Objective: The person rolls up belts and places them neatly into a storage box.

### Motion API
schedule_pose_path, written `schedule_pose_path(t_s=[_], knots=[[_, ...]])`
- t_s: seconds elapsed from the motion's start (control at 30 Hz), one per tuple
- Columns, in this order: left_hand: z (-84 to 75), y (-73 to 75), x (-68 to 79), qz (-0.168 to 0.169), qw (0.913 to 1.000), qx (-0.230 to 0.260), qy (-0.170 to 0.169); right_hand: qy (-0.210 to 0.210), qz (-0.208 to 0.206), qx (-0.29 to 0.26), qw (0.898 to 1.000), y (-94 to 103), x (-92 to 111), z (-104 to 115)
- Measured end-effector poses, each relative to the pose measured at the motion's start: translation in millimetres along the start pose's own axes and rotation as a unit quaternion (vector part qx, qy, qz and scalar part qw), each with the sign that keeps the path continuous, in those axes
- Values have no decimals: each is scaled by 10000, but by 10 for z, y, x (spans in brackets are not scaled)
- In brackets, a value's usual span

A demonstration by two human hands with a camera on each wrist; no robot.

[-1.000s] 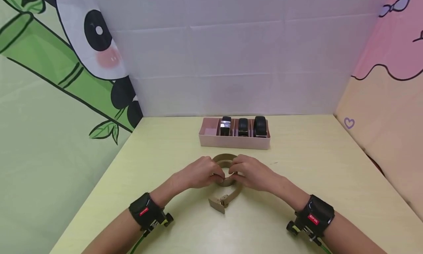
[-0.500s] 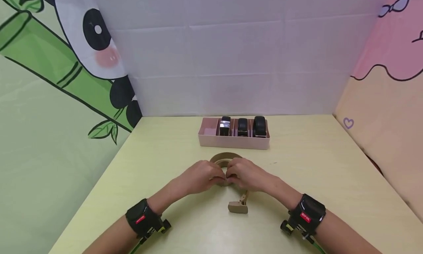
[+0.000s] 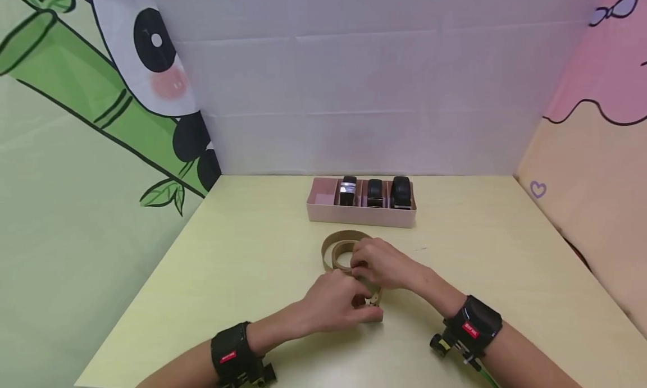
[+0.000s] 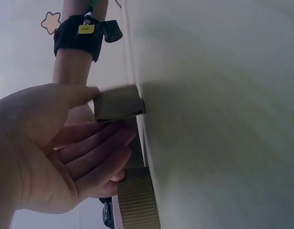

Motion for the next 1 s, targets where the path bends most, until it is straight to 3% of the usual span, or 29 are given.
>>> schedule_pose_path(t_s=[0.1, 0.2, 0.33, 0.47, 0.67, 0.8, 1.0], knots=[[9, -17, -7, 50, 9998, -158, -120, -169, 71, 113, 9998, 18, 62, -49], [98, 12, 43, 484, 9985, -148, -225, -275, 140, 167, 9994, 51, 129, -95], [323, 135, 152, 1141, 9927, -206, -332, -355, 190, 93, 9991, 115, 210, -146], [607, 310, 254, 1453, 9881, -416, -287, -429, 270, 21, 9987, 162, 265, -178], [967, 489, 350, 1677, 9836, -604, -283, -486, 343, -60, 9982, 177, 285, -181], [1188, 540, 334, 1647, 9826, -851, -90, -451, 276, -109, 9985, 171, 275, -162], [1286, 560, 288, 1599, 9819, -993, 207, -440, 80, -35, 9990, 140, 257, -138]])
Point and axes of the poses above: each hand's wrist, its own x-axis away from the middle knuckle, its own y-axis out of the back of the hand, z = x × y, the point moved 7 cm from there along -x, towards the middle knuckle, and after that the axes turned 5 degrees about y, right-handed, at the moved point
